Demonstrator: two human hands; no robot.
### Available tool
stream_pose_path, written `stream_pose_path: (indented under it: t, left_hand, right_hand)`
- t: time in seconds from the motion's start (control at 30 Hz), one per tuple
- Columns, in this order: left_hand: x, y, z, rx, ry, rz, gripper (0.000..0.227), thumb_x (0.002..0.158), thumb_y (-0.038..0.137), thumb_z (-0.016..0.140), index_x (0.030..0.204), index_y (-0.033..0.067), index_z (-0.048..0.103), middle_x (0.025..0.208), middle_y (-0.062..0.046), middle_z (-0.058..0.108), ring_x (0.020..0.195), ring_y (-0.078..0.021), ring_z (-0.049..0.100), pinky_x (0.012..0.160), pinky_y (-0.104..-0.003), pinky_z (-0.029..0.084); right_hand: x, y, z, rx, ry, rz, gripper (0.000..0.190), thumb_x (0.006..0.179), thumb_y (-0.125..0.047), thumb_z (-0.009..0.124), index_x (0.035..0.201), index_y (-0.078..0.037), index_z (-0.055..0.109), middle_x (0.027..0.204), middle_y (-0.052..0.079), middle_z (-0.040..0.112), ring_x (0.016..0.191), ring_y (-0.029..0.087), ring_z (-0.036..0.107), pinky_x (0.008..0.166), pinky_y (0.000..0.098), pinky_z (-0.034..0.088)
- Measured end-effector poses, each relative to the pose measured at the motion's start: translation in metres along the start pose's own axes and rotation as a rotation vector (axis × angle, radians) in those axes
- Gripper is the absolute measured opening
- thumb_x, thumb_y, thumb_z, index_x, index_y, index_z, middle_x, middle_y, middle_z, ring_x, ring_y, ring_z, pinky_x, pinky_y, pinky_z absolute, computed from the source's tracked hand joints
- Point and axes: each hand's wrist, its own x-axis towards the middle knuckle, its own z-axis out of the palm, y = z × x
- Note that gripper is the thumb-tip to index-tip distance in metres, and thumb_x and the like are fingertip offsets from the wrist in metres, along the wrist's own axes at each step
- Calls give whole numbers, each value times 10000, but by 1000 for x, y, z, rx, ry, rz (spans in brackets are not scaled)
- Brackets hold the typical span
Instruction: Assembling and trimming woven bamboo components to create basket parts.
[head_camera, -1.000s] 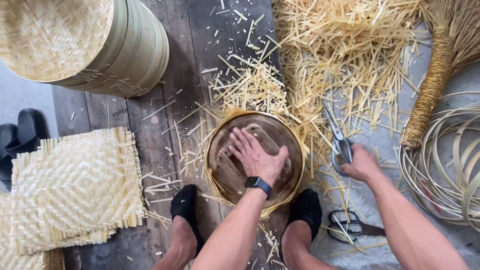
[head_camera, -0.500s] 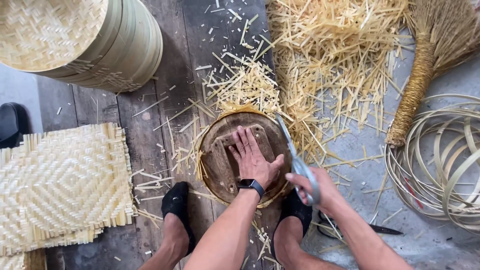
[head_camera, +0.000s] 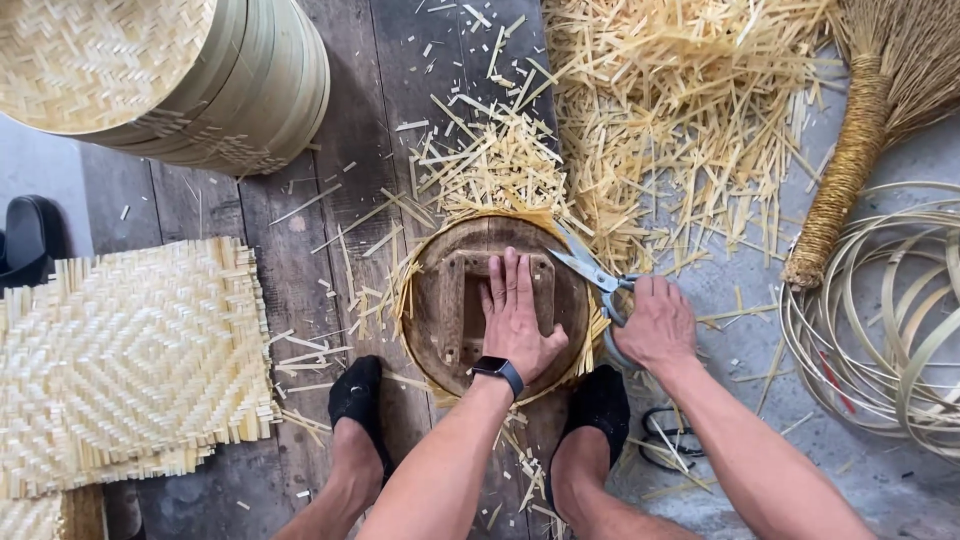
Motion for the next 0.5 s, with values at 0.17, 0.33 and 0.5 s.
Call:
stream_pose_path:
  t: [0.17, 0.33, 0.5]
  left_hand:
    - [3, 3, -1, -42, -74, -57, 1251, 672, 324, 804, 1604, 56, 14, 1710, -171, -5, 1575, -404, -53, 1238, -616, 78]
    - [9, 4, -2, -38, -3, -24, 1249, 655, 277, 796, 1608, 45, 23, 1709, -187, 0, 1577, -414, -46, 1245, -620, 75]
    - [6, 0, -9, -84, 25, 21, 1229, 648, 244, 783, 1595, 34, 29, 1698, -197, 15, 1569, -425, -28, 1242, -626, 70]
  right_hand:
    - [19, 49, 27, -52, -374, 113, 308, 1089, -365, 454, 1074, -101, 613, 1016, 95, 666, 848, 246, 673, 770, 385, 573]
    - [57, 3, -27, -180, 373, -345, 468, 718, -521, 673, 859, -79, 606, 784, 101, 623, 700, 236, 620, 604, 372, 533]
    - [59, 57, 33, -198, -92, -183, 207, 1009, -281, 593, 912, -104, 640, 806, 51, 635, 686, 181, 624, 621, 344, 537]
